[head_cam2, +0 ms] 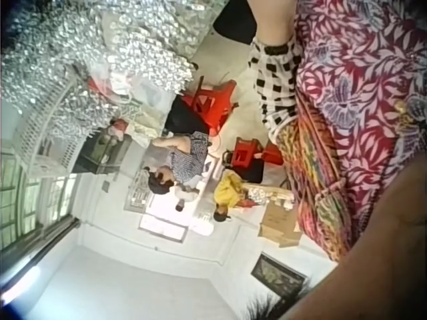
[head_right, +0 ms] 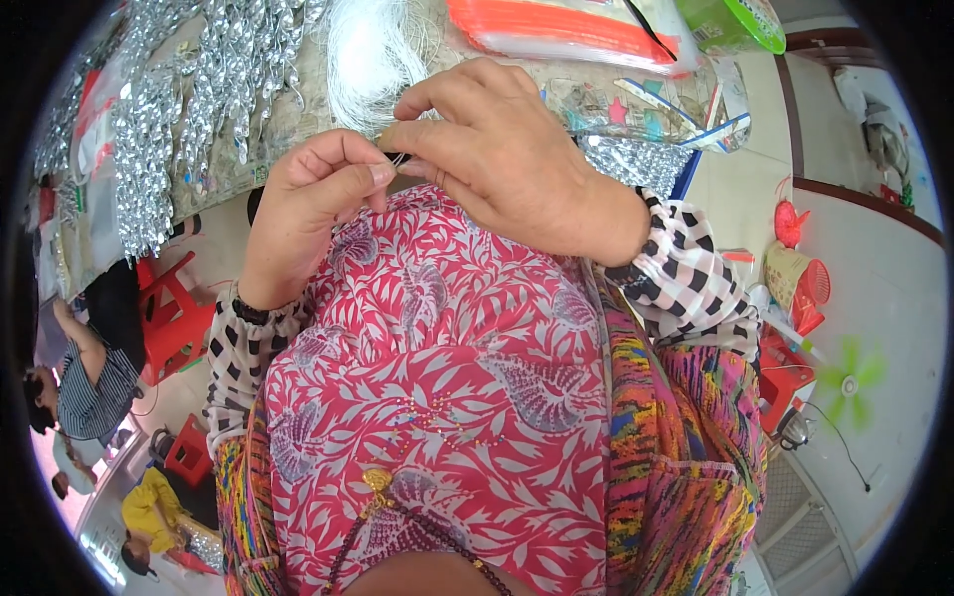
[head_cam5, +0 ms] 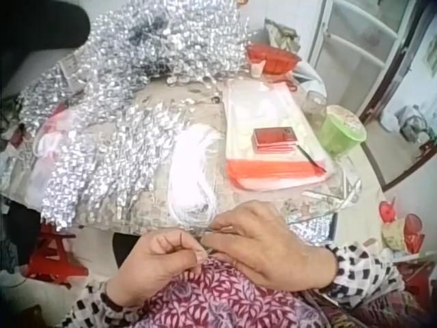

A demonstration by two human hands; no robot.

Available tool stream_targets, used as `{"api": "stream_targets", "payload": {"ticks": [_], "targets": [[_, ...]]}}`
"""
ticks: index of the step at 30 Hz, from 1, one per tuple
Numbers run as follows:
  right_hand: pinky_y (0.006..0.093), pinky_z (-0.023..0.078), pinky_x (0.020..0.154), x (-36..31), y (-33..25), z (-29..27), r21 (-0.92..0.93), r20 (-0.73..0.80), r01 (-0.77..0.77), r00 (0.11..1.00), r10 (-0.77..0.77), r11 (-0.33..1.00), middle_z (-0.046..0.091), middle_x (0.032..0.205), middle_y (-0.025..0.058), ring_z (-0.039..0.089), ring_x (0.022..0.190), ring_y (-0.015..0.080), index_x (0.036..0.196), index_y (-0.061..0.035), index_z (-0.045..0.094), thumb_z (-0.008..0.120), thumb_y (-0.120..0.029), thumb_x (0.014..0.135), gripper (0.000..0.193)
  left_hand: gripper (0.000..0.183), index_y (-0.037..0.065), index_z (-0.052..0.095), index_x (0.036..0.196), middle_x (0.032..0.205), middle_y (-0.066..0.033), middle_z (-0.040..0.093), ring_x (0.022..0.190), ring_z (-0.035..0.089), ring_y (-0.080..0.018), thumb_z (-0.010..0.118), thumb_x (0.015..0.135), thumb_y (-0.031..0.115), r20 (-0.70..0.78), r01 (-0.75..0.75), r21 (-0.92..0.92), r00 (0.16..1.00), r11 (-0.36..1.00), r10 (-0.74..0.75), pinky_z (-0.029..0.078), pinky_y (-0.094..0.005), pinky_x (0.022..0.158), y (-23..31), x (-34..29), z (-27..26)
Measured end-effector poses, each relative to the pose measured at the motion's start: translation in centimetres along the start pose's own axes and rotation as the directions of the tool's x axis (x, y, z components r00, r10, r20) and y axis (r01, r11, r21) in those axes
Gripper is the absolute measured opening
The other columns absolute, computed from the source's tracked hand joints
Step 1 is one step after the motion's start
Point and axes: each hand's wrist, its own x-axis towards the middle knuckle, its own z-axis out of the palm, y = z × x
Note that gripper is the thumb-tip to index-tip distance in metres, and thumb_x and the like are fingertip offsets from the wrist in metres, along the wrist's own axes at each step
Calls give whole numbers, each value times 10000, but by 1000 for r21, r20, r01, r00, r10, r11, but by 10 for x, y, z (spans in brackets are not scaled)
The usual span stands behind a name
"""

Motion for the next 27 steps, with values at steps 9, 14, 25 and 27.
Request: {"api": "stream_targets", "payload": {"ticks": [9, 14, 25, 27], "targets": [[397, 404, 849, 0, 5, 6, 20, 68, 22, 997, -23, 1000, 579, 1046, 83, 528, 977, 287, 960, -68, 613, 667, -94, 785, 185, 43, -1, 617, 878, 738, -3, 603, 678, 541, -63, 604, 878, 40, -28, -43, 100, 999, 994, 46, 422, -202, 633, -7, 2, 2], [386, 403, 853, 0, 6, 9, 82, 76, -10, 997, 4, 997, 581, 1014, 86, 527, 972, 285, 940, -57, 594, 628, -59, 779, 164, 48, -3, 627, 880, 737, 5, 606, 677, 546, -49, 610, 877, 42, -17, -90, 161, 995, 983, 94, 425, -197, 612, -14, 3, 0], [368, 425, 844, -6, 10, 19, 274, 130, -135, 986, 102, 952, 585, 974, 114, 545, 928, 278, 911, -47, 509, 560, -67, 826, 102, 73, -10, 634, 922, 789, 4, 619, 716, 562, -49, 616, 887, 51, -8, -56, 127, 998, 990, 58, 448, -195, 650, -8, 1, 0], [367, 425, 844, -7, 11, 19, 282, 129, -142, 986, 109, 949, 586, 974, 113, 547, 929, 274, 913, -47, 508, 558, -68, 830, 99, 75, -10, 634, 926, 797, 4, 620, 723, 563, -50, 615, 888, 52, -22, -26, 118, 999, 993, 29, 448, -195, 653, -7, 0, 0]]}}
